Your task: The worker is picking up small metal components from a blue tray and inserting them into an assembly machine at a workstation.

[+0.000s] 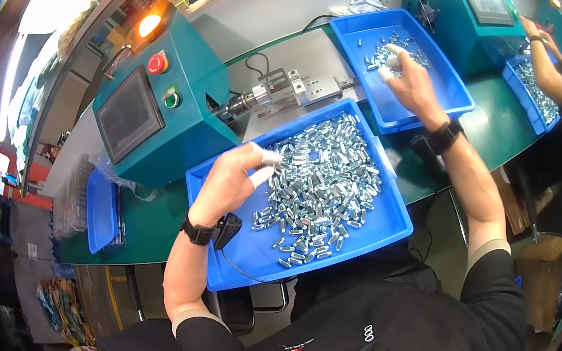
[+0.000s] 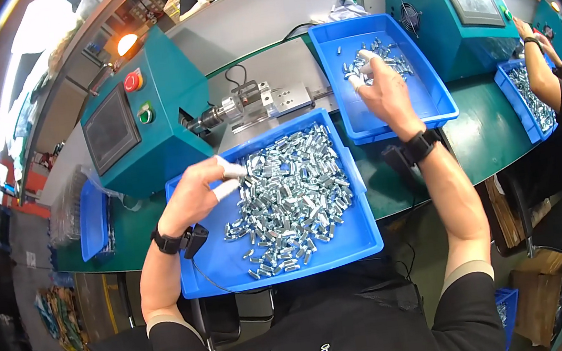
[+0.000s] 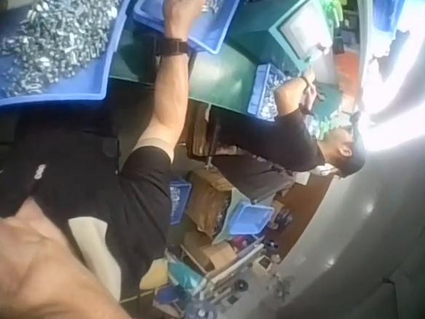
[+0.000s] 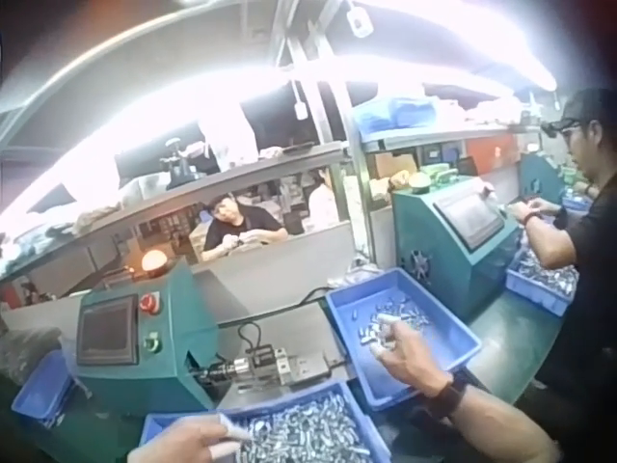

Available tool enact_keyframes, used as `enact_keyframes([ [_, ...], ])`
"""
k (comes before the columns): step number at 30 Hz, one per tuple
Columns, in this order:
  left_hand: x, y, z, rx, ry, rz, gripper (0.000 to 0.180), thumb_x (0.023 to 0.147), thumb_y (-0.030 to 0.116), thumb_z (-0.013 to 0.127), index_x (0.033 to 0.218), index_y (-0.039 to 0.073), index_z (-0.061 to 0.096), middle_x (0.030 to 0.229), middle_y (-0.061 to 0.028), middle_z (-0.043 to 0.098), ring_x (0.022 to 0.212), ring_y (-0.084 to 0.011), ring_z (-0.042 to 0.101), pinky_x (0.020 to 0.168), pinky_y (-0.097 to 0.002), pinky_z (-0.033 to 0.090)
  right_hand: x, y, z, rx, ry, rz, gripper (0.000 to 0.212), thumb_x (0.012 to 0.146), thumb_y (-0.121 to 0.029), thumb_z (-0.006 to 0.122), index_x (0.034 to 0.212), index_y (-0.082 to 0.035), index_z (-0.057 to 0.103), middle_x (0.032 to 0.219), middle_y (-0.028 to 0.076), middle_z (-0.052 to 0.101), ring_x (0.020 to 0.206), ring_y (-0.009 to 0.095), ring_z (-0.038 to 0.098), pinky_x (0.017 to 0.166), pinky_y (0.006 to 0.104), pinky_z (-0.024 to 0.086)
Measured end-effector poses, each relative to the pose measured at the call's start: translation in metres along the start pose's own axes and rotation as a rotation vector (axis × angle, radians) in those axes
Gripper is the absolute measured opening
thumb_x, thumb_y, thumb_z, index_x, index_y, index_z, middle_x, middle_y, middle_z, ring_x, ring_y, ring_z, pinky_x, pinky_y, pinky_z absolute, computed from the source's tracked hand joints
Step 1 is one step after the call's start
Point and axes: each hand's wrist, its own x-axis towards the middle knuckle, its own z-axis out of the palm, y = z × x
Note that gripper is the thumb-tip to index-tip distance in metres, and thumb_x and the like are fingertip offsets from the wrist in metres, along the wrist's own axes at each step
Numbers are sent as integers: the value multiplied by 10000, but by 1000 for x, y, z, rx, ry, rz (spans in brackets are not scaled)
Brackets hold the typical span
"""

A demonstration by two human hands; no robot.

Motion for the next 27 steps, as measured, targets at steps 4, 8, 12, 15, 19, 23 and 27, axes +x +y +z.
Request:
enact_keyframes([
  [4,66,15,-6,-125,148,22,236,925,26,786,1159,18,752,1010,-87,768,901,-195,737,819,-330,576,-8,-2,-1,272,-77,114,516,971,-233,796,1425,-26,662,1166,171,795,1030,255,764,919,366,586],
  [8,119,14,-11,-78,231,-33,236,939,27,775,1173,5,755,1007,-84,773,919,-169,737,835,-310,578,-7,2,0,366,-60,134,438,980,-208,793,1344,20,707,1174,170,801,1050,225,764,936,346,582],
  [12,154,-5,-1,-88,258,-26,216,950,29,760,1165,5,759,1012,-89,777,918,-179,741,831,-315,579,-8,0,-2,410,-43,133,407,980,-186,789,1313,38,718,1162,175,804,1063,231,767,953,354,583],
  [15,164,-18,5,-87,274,-26,200,954,32,753,1151,1,758,1012,-91,781,916,-181,742,827,-319,579,-8,-2,-2,416,-32,144,402,981,-179,787,1315,35,718,1161,178,806,1065,231,768,955,355,584],
  [19,166,-28,10,-50,246,-92,198,985,37,749,1181,11,754,1037,-48,788,920,-122,709,832,-284,561,-8,-5,-4,474,-47,163,394,979,-171,786,1308,38,723,1154,179,808,1062,232,772,955,355,586],
  [23,164,-32,14,-13,268,-72,173,972,36,757,1143,21,771,999,-57,776,909,-145,713,821,-301,562,-8,-5,-6,467,-59,166,387,981,-168,781,1303,40,726,1145,180,810,1055,234,776,950,352,587],
  [27,160,-35,14,196,313,0,163,947,43,778,1110,41,789,961,-81,759,886,-196,713,801,-332,560,-7,-6,-6,481,-70,183,377,984,-163,774,1299,39,730,1151,181,809,1052,235,777,950,352,587],
])
